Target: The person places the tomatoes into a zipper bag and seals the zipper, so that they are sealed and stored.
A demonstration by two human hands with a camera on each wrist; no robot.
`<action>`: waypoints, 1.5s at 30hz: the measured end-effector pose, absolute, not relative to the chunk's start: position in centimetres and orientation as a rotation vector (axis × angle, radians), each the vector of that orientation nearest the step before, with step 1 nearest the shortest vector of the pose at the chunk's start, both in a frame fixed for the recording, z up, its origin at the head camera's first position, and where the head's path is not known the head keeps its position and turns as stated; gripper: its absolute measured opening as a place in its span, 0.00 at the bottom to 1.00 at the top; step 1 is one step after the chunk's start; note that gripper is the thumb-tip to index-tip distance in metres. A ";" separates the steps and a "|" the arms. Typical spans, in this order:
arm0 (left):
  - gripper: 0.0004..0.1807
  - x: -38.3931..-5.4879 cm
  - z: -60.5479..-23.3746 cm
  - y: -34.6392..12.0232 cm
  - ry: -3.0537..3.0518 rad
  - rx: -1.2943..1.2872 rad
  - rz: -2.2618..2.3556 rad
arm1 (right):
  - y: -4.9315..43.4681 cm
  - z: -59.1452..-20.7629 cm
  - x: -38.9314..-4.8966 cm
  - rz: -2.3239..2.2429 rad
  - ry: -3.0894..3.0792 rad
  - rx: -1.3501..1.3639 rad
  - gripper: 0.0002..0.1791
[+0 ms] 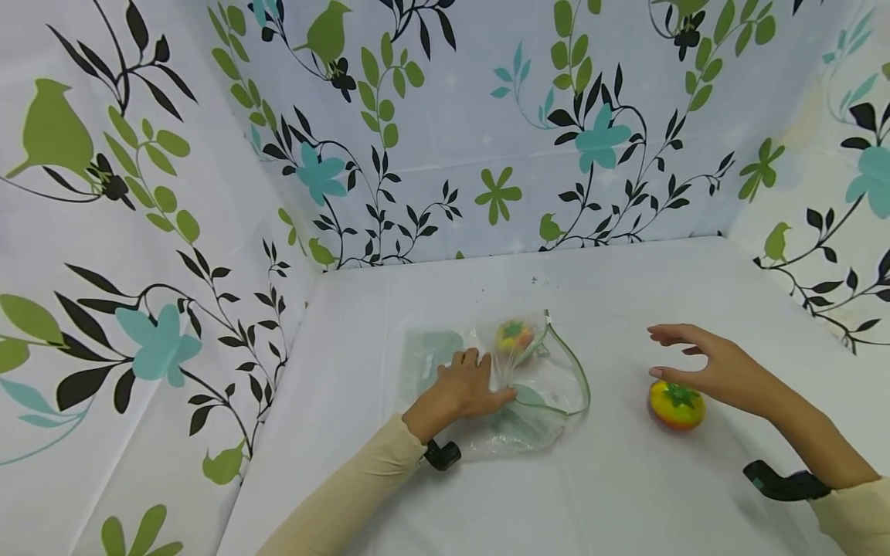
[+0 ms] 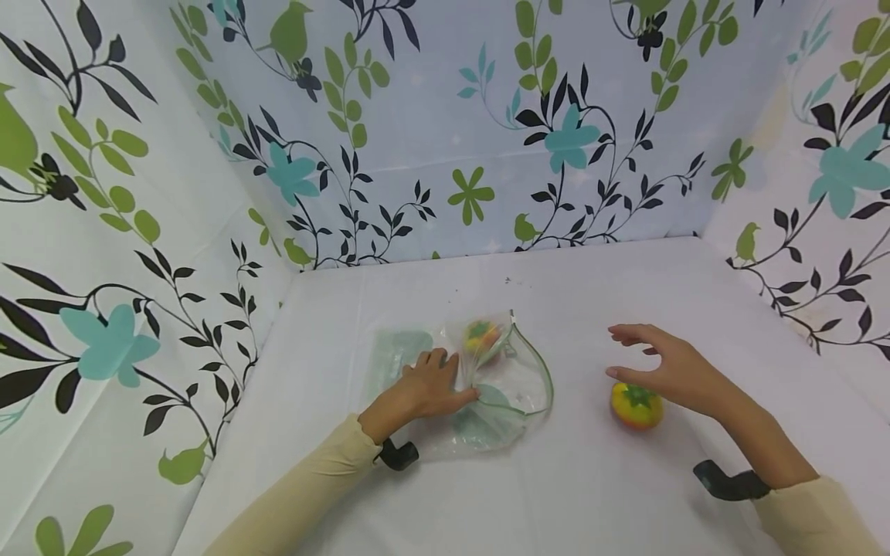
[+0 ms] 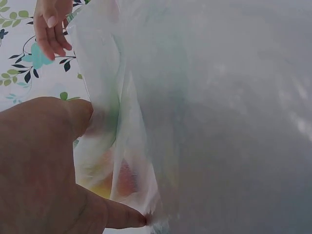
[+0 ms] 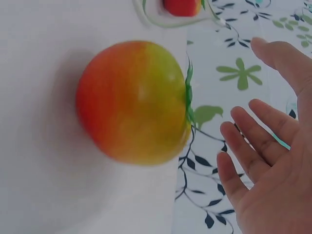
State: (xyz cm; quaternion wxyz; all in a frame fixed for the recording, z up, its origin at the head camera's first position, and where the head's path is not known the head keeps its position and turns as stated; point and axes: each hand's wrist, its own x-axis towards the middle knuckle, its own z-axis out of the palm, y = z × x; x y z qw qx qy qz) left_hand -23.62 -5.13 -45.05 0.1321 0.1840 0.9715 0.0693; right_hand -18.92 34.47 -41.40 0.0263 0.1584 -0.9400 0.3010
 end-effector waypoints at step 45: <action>0.51 -23.7 -44.9 -5.3 2.802 0.530 0.187 | 39.2 -47.0 -15.2 1.015 -3.079 0.448 0.39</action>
